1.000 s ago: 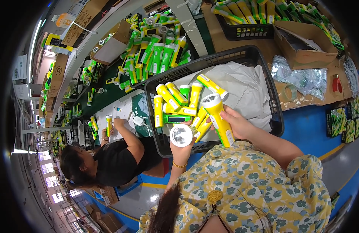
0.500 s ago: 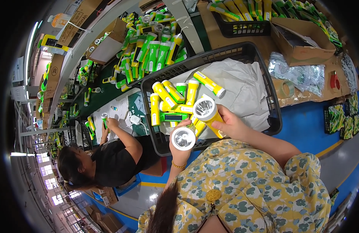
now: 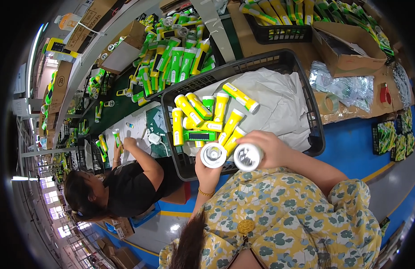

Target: Collect and sort solar-powered flashlights from an assembly table into a plastic crate for organization or inspection.

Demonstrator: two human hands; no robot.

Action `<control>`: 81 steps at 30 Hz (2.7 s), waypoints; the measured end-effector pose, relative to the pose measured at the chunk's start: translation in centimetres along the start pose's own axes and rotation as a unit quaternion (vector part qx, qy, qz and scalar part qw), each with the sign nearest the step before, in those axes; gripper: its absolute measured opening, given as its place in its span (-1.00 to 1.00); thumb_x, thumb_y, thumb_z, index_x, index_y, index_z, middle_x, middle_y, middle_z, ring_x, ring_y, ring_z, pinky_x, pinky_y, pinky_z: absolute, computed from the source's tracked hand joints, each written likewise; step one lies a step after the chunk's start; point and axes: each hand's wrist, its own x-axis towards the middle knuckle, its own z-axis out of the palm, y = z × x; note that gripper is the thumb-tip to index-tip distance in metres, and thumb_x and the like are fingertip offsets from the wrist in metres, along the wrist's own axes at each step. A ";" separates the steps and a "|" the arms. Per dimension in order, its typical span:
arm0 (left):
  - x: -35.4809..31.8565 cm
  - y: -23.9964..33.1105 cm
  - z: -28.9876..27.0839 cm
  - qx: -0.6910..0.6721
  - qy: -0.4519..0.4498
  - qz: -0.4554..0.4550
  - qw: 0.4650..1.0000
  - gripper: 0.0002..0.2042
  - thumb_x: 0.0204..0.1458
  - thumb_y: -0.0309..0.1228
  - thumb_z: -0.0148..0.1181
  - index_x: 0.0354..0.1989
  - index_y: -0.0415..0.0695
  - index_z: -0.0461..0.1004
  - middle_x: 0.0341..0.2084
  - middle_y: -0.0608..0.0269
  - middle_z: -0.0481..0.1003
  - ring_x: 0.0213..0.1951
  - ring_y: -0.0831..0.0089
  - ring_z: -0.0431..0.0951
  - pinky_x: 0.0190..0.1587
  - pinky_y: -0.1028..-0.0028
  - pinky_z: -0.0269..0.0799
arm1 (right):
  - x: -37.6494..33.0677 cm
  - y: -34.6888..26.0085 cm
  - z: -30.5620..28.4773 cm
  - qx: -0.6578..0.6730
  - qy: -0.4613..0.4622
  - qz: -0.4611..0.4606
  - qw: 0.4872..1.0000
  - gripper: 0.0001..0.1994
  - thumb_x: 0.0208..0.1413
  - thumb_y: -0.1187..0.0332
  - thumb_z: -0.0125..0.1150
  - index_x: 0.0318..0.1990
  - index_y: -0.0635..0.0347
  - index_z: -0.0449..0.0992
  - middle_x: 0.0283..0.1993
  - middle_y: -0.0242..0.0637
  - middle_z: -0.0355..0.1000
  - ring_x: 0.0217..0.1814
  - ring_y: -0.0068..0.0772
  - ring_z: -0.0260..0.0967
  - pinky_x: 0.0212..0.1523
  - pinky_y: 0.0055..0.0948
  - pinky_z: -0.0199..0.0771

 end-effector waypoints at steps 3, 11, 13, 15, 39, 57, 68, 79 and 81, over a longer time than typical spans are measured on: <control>-0.4 -1.3 -0.3 0.043 0.026 0.001 0.999 -0.60 -0.22 -0.58 0.30 -0.13 -0.25 0.39 -0.13 0.10 0.45 -0.07 0.27 0.46 -0.01 0.40 0.34 | 2.0 -2.7 -0.4 -0.073 -0.062 -0.091 0.991 -0.47 -0.34 0.24 0.43 -0.11 0.11 0.40 0.18 -0.16 0.26 -0.15 -0.27 0.44 -0.21 -0.35 0.39; -0.1 -0.8 -0.1 0.124 0.041 0.071 0.989 -0.58 -0.26 -0.55 0.33 -0.13 -0.25 0.40 -0.14 0.07 0.46 -0.09 0.18 0.46 -0.02 0.34 0.34 | 3.0 -2.7 0.0 -0.088 -0.099 -0.113 0.985 -0.46 -0.37 0.23 0.44 -0.15 0.08 0.34 0.18 -0.25 0.29 -0.23 -0.26 0.43 -0.27 -0.39 0.36; -0.2 -0.8 -0.2 0.117 0.047 0.055 0.990 -0.58 -0.25 -0.55 0.32 -0.13 -0.25 0.40 -0.14 0.07 0.46 -0.09 0.19 0.46 -0.03 0.35 0.34 | 2.7 -2.0 0.5 -0.065 -0.082 -0.137 0.985 -0.46 -0.36 0.24 0.44 -0.15 0.09 0.33 0.16 -0.23 0.31 -0.25 -0.26 0.43 -0.28 -0.39 0.36; -0.4 -0.8 -0.2 0.102 0.055 0.025 0.993 -0.58 -0.24 -0.56 0.32 -0.13 -0.26 0.39 -0.15 0.08 0.46 -0.09 0.21 0.46 -0.04 0.37 0.35 | 2.7 -2.2 0.5 -0.035 -0.056 -0.158 0.985 -0.49 -0.33 0.28 0.44 -0.16 0.10 0.32 0.12 -0.18 0.34 -0.27 -0.25 0.43 -0.33 -0.38 0.35; -0.4 -0.3 0.0 0.100 0.052 0.050 0.992 -0.58 -0.25 -0.59 0.31 -0.12 -0.24 0.40 -0.15 0.10 0.46 -0.11 0.23 0.47 -0.08 0.40 0.37 | 2.4 -2.8 0.5 -0.023 -0.028 -0.117 0.993 -0.42 -0.34 0.29 0.45 -0.08 0.08 0.31 0.14 -0.12 0.32 -0.20 -0.23 0.45 -0.28 -0.39 0.33; -0.8 -0.9 -0.5 0.126 0.081 0.060 0.987 -0.57 -0.23 -0.57 0.32 -0.10 -0.22 0.39 -0.14 0.13 0.47 -0.12 0.28 0.47 -0.15 0.46 0.37 | 0.6 -2.8 0.6 0.171 0.015 0.007 0.985 -0.43 -0.28 0.44 0.42 -0.05 0.17 0.27 0.15 -0.16 0.30 0.07 -0.30 0.36 0.02 -0.34 0.33; -1.8 -0.7 -0.7 -0.106 0.090 -0.089 0.986 -0.57 -0.08 -0.64 0.17 0.01 -0.28 0.24 -0.17 0.13 0.42 -0.12 0.42 0.45 -0.02 0.43 0.34 | 0.4 -0.8 0.1 0.577 0.163 0.244 0.762 -0.56 0.15 0.23 0.03 0.13 0.20 0.16 -0.23 -0.23 0.33 -0.20 -0.40 0.34 -0.12 -0.36 0.40; 0.5 1.4 -0.3 -0.413 0.011 -0.213 0.885 -0.63 0.23 -0.13 -0.24 -0.01 -0.20 0.18 -0.24 0.09 0.39 -0.35 0.30 0.49 -0.28 0.29 0.47 | 0.4 1.2 0.3 0.693 0.154 0.360 0.605 -0.47 0.17 -0.12 -0.14 0.12 0.07 0.22 -0.27 -0.33 0.33 -0.27 -0.52 0.32 -0.23 -0.44 0.44; 0.8 1.6 0.1 -0.403 -0.006 -0.213 0.890 -0.65 0.22 -0.17 -0.22 -0.02 -0.20 0.19 -0.24 0.10 0.40 -0.37 0.30 0.49 -0.32 0.30 0.49 | 0.2 1.1 0.3 0.677 0.164 0.379 0.610 -0.44 0.15 -0.15 -0.14 0.15 0.03 0.21 -0.27 -0.35 0.34 -0.30 -0.55 0.32 -0.27 -0.47 0.45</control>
